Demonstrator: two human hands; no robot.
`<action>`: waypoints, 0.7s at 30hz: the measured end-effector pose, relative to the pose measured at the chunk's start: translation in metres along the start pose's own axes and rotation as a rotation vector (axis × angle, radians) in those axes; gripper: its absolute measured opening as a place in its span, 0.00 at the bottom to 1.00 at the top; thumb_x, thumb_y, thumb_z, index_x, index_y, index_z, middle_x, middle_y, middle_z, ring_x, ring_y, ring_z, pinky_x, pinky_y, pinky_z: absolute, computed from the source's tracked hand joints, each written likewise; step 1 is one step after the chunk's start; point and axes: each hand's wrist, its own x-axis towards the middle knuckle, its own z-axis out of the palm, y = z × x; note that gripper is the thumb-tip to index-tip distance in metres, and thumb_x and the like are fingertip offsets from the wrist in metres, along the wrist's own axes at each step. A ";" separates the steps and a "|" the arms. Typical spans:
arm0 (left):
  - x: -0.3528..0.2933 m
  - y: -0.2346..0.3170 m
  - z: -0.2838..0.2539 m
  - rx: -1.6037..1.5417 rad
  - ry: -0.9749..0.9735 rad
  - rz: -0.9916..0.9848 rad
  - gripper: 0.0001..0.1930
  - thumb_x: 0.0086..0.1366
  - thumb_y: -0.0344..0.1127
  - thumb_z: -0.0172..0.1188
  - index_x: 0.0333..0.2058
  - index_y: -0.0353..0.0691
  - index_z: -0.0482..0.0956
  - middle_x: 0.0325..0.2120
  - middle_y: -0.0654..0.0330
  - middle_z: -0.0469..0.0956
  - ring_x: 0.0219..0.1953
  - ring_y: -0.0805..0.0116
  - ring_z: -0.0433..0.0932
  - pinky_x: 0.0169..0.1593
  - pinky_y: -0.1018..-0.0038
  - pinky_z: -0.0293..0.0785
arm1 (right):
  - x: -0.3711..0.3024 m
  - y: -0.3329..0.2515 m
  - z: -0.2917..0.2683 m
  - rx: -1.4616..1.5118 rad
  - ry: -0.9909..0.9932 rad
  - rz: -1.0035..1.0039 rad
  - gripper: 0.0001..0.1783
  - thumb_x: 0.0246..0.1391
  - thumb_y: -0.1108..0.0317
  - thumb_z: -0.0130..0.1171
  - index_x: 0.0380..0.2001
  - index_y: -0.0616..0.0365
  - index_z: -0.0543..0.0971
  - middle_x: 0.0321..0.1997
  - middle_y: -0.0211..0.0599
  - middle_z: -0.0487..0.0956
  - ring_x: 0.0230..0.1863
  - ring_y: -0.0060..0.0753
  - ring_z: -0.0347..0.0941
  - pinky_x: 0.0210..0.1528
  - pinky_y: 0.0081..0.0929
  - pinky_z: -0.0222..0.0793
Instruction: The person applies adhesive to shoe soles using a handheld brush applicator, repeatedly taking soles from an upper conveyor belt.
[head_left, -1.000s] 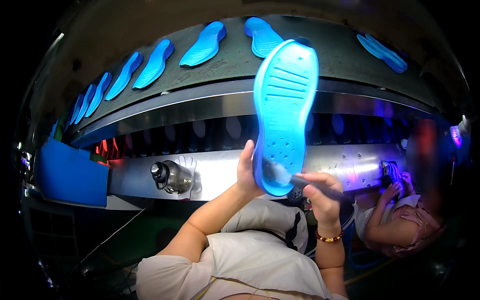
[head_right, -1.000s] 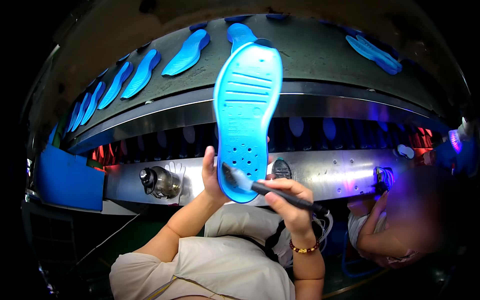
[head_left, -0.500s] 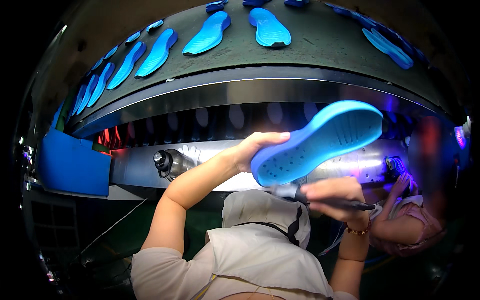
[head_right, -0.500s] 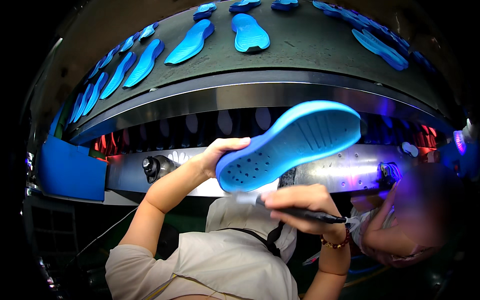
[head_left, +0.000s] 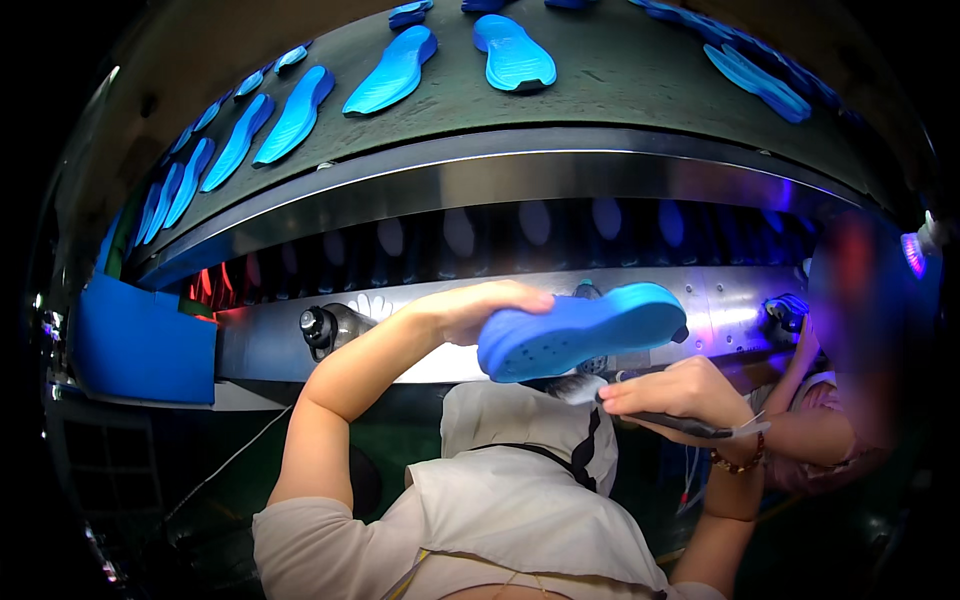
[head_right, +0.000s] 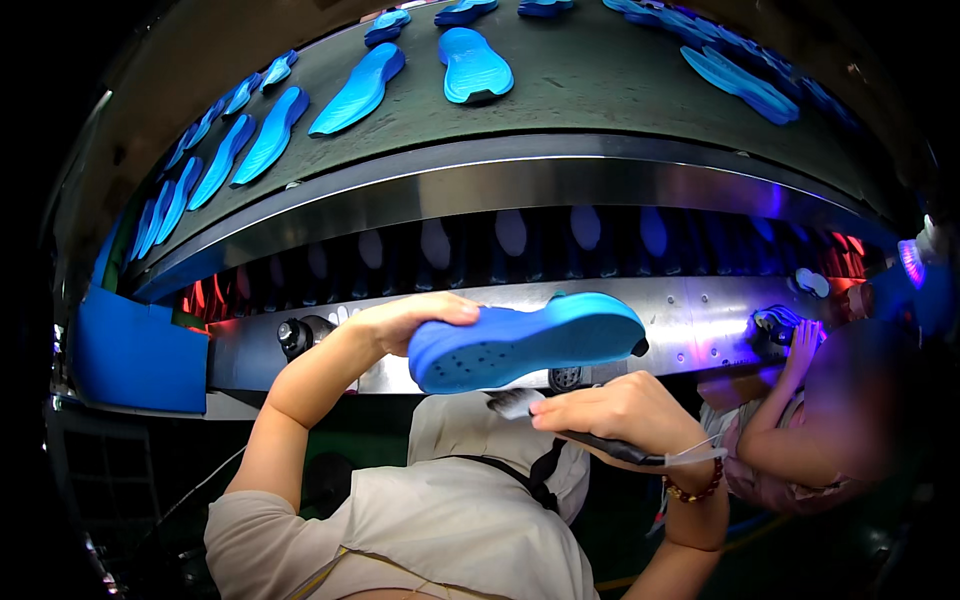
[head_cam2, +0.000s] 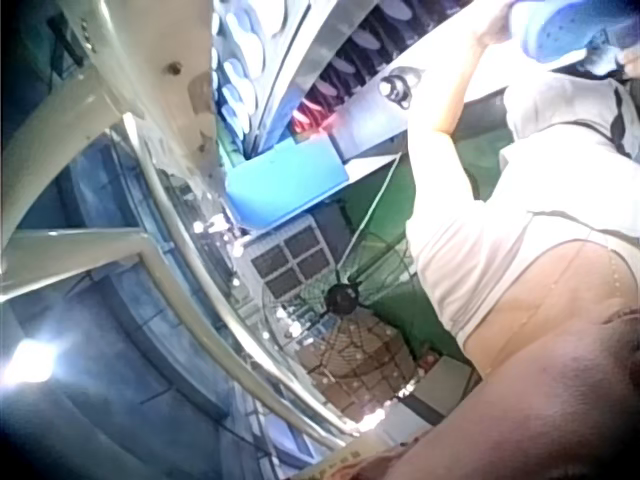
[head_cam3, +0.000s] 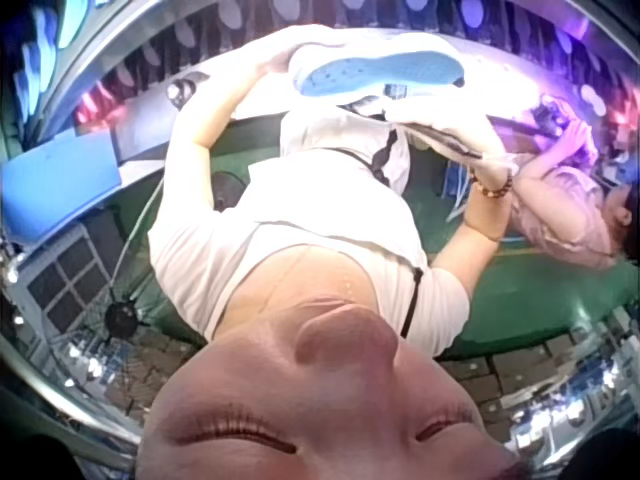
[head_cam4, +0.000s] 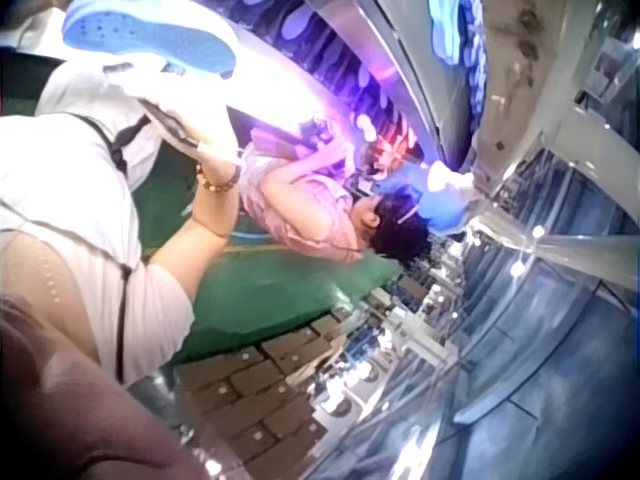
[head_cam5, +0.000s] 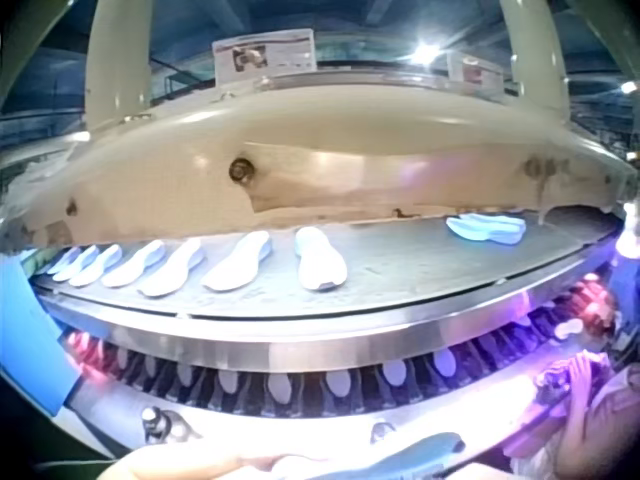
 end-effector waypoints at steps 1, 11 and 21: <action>-0.006 -0.001 0.001 -0.106 0.055 -0.007 0.31 0.52 0.49 0.54 0.48 0.29 0.67 0.40 0.46 0.72 0.38 0.64 0.75 0.44 0.71 0.71 | 0.001 0.003 0.001 0.004 -0.001 -0.002 0.11 0.37 0.77 0.62 0.29 0.56 0.78 0.35 0.42 0.78 0.36 0.36 0.77 0.35 0.22 0.72; -0.031 -0.004 -0.011 -0.188 0.175 0.035 0.30 0.52 0.46 0.54 0.48 0.27 0.67 0.41 0.47 0.72 0.40 0.63 0.74 0.46 0.72 0.69 | -0.003 0.015 0.010 0.231 0.386 -0.043 0.12 0.38 0.79 0.61 0.31 0.61 0.78 0.36 0.42 0.78 0.38 0.36 0.76 0.40 0.24 0.71; 0.001 -0.036 -0.038 -0.695 -0.236 0.494 0.40 0.54 0.65 0.40 0.56 0.38 0.57 0.54 0.50 0.60 0.55 0.54 0.62 0.57 0.55 0.55 | 0.006 -0.015 0.019 0.196 0.582 -0.041 0.11 0.31 0.77 0.63 0.26 0.59 0.79 0.30 0.36 0.80 0.40 0.35 0.72 0.40 0.26 0.68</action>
